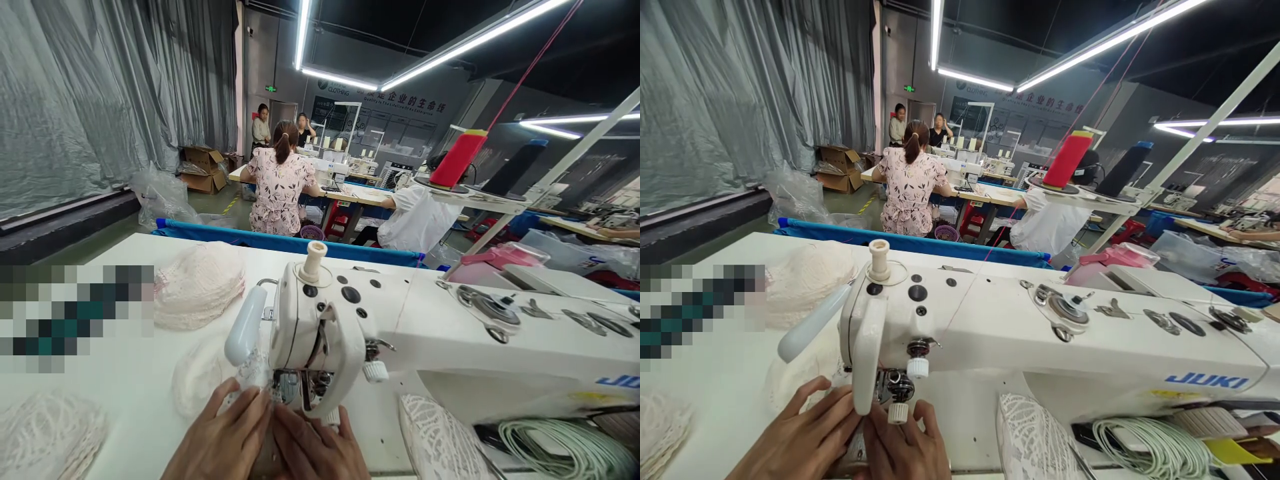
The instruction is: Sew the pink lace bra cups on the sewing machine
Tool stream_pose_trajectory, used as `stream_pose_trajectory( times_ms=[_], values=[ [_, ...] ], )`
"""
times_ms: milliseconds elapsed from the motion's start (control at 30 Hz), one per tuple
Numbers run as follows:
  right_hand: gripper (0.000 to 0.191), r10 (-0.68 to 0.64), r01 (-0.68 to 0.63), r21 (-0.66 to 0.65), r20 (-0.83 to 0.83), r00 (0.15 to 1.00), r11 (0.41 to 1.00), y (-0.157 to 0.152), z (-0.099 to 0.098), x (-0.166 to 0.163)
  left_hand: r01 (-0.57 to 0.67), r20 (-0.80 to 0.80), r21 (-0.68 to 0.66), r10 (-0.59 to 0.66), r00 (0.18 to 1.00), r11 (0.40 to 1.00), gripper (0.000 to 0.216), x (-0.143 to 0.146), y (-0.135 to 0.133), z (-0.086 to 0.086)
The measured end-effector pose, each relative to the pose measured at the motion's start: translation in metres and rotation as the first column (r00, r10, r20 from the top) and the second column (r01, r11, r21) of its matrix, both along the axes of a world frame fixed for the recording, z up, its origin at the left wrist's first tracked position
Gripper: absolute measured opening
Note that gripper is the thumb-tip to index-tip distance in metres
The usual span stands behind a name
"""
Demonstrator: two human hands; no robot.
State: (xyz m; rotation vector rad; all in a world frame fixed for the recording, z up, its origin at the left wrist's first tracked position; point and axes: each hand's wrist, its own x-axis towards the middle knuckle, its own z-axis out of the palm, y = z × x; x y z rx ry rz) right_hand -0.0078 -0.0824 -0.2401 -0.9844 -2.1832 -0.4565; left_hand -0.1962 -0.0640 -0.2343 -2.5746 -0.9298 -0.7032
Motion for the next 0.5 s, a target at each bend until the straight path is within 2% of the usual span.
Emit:
stream_pose_trajectory(
  times_ms=[233, 400, 500],
  values=[
    [0.050, 0.020, -0.020, 0.000, 0.008, 1.000, 1.000, 0.001, 0.001, 0.002, 0.013, 0.029, 0.056, -0.015, 0.999, 0.998, 0.035, -0.001, 0.000, 0.007],
    [0.053, 0.008, -0.009, 0.011, 0.055, 0.998, 1.000, 0.001, -0.001, 0.002, 0.003, 0.007, 0.000, -0.003, 1.000, 1.000, 0.030, -0.006, 0.003, -0.004],
    [0.058, 0.011, -0.009, -0.016, 0.129, 0.992, 1.000, 0.001, 0.000, 0.005, 0.019, 0.044, -0.059, -0.017, 0.999, 0.998, 0.029, -0.009, 0.010, -0.006]
  ],
)
